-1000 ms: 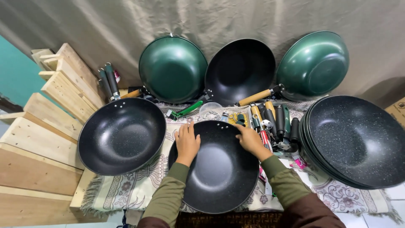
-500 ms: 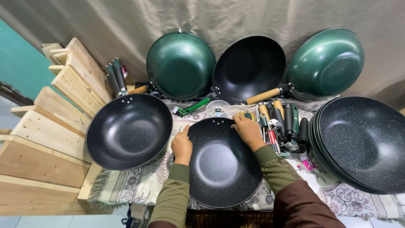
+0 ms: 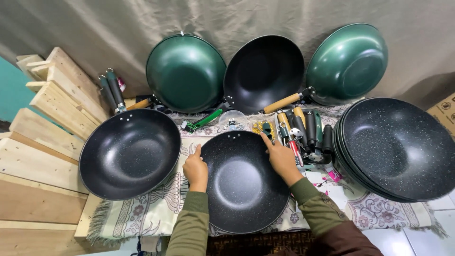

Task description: Assembling a handle onto a wok using a screwdriver and screws.

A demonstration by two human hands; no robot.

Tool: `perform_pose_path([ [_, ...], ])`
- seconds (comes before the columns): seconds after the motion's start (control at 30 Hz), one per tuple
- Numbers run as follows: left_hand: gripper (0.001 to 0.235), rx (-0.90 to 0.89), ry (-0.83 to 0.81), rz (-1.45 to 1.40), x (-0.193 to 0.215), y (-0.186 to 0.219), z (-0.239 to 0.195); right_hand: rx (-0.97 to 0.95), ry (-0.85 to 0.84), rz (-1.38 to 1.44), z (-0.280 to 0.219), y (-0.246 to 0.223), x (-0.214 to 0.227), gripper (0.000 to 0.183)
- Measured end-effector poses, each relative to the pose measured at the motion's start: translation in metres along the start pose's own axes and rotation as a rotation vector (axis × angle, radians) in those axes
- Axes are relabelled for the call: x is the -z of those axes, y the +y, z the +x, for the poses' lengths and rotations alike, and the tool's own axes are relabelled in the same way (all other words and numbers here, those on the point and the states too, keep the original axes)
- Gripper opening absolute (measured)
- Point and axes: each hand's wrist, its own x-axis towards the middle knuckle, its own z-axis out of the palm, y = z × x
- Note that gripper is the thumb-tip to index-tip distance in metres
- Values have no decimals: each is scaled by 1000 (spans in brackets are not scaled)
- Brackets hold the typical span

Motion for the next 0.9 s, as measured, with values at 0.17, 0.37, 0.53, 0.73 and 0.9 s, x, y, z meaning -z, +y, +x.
perform_pose_path([
  [0.17,45,-16,49,-6,3,5,-8,9,-23,24,14,8,-4,66],
  [0.37,46,-113,158,-71,17,33,-13,-24,295,125,12,16,-10,41],
  [0.53,50,-463,290,-273,40,113,-31,-192,603,165,6,56,-23,15],
  [0.73,35,-378,-357,-1003,-31,195,-74,-470,26,126,-3,96,-64,42],
  [0.9,33,-401,-368,-998,-15,215,-94,-507,24,238,-2,114,-94,39],
])
